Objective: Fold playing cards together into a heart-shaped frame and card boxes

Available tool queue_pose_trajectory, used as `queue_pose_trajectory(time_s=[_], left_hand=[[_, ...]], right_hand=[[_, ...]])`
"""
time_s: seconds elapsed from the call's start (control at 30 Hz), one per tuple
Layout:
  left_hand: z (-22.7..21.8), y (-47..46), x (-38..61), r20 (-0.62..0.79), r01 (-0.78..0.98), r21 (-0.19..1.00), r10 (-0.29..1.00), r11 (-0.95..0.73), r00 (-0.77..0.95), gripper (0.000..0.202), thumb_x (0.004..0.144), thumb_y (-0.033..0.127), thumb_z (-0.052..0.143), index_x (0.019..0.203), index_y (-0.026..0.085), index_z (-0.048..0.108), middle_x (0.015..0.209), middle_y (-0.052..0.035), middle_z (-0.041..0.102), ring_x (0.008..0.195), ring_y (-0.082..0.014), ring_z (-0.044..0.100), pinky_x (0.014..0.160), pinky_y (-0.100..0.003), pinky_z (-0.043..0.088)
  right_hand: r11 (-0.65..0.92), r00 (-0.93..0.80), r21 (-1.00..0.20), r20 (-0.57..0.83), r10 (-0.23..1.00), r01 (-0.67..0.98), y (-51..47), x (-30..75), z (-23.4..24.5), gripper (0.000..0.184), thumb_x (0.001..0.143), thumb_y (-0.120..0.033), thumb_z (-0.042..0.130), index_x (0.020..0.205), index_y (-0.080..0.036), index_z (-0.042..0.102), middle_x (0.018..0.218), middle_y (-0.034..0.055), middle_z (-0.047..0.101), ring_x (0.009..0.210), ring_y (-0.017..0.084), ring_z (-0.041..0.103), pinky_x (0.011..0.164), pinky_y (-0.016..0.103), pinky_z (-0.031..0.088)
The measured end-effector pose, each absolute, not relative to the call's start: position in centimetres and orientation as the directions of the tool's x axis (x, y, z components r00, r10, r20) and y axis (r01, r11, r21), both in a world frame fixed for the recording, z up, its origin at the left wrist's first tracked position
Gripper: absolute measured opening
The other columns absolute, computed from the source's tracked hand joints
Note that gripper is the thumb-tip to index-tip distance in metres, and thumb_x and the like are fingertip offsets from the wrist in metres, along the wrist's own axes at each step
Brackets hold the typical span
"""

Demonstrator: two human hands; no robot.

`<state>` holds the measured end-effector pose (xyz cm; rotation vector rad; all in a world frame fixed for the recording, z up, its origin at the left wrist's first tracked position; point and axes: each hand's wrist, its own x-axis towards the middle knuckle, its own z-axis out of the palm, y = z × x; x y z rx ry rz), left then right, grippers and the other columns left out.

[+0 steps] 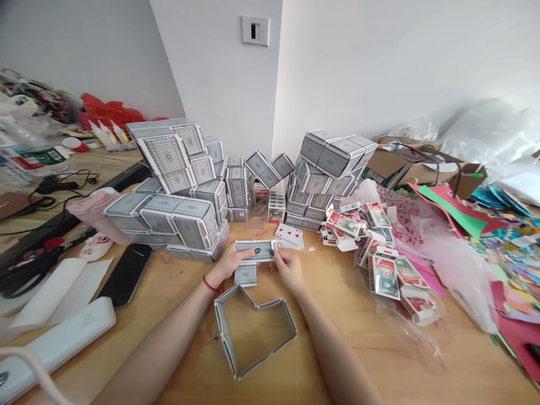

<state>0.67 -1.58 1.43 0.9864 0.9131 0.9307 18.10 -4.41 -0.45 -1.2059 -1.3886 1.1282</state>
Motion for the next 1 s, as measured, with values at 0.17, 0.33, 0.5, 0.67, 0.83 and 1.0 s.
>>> queue_pose_trajectory(time_s=[0.17,0.33,0.5,0.67,0.83,1.0], left_hand=[[1.0,-1.5,0.8,-0.157,-0.135,0.968,0.927,0.213,0.341,0.031,0.058,0.031,0.074,0.079,0.009,0.066,0.073,-0.0048,0.069,0.056,-0.0146,0.061,0.054,-0.026,0.051],[0.8,-1.3,0.9,-0.152,-0.102,0.974,0.923,0.2,0.354,0.031,0.06,0.034,0.073,0.078,0.01,0.066,0.071,-0.0041,0.068,0.054,-0.014,0.06,0.053,-0.027,0.05],[0.8,-1.3,1.0,-0.146,-0.114,0.974,0.927,0.196,0.347,0.031,0.06,0.035,0.073,0.077,0.01,0.066,0.068,-0.0034,0.067,0.052,-0.013,0.058,0.053,-0.026,0.05],[1.0,-1.6,1.5,-0.152,-0.118,0.974,0.942,0.195,0.299,0.029,0.059,0.034,0.073,0.075,0.011,0.064,0.066,-0.0023,0.066,0.051,-0.0129,0.057,0.053,-0.028,0.05],[1.1,-1.6,1.6,-0.092,-0.013,0.995,0.966,0.098,0.24,0.023,0.059,0.032,0.072,0.066,0.012,0.062,0.063,-0.0013,0.065,0.052,-0.0124,0.054,0.052,-0.025,0.047],[1.1,-1.4,1.5,-0.011,0.094,0.995,0.97,-0.013,0.245,0.016,0.063,0.028,0.067,0.064,0.013,0.063,0.064,-0.0006,0.064,0.058,-0.0136,0.055,0.056,-0.024,0.043]], right_hand=[[0.049,-0.099,-0.997,0.055,0.994,-0.063,-3.6,18.6,-0.5,0.044,0.069,-0.04,0.063,0.109,-0.023,0.054,0.058,-0.0057,0.053,0.052,0.016,0.059,0.055,0.03,0.052],[-0.021,-0.062,-0.998,-0.017,0.998,-0.058,-3.4,18.3,-0.9,0.032,0.068,-0.04,0.061,0.091,-0.021,0.051,0.055,-0.0061,0.054,0.04,0.012,0.054,0.042,0.025,0.046],[0.013,0.059,-1.0,0.014,0.998,0.027,-3.5,17.4,-1.1,0.024,0.072,-0.044,0.055,0.071,-0.021,0.046,0.05,-0.005,0.05,0.035,0.01,0.043,0.035,0.023,0.037],[0.032,0.207,-0.979,0.074,0.975,0.201,-3.5,16.8,-1.6,0.025,0.077,-0.045,0.047,0.067,-0.023,0.045,0.05,-0.0026,0.047,0.043,0.013,0.042,0.039,0.024,0.035],[0.019,0.329,-0.935,0.144,0.933,0.354,-3.3,16.5,-2.1,0.028,0.08,-0.044,0.042,0.063,-0.022,0.045,0.051,-0.0015,0.046,0.049,0.014,0.04,0.045,0.024,0.032],[0.016,0.356,-0.873,0.216,0.909,0.487,-3.1,16.4,-1.6,0.033,0.082,-0.042,0.04,0.055,-0.023,0.038,0.047,-0.0022,0.043,0.049,0.014,0.038,0.048,0.025,0.029]])
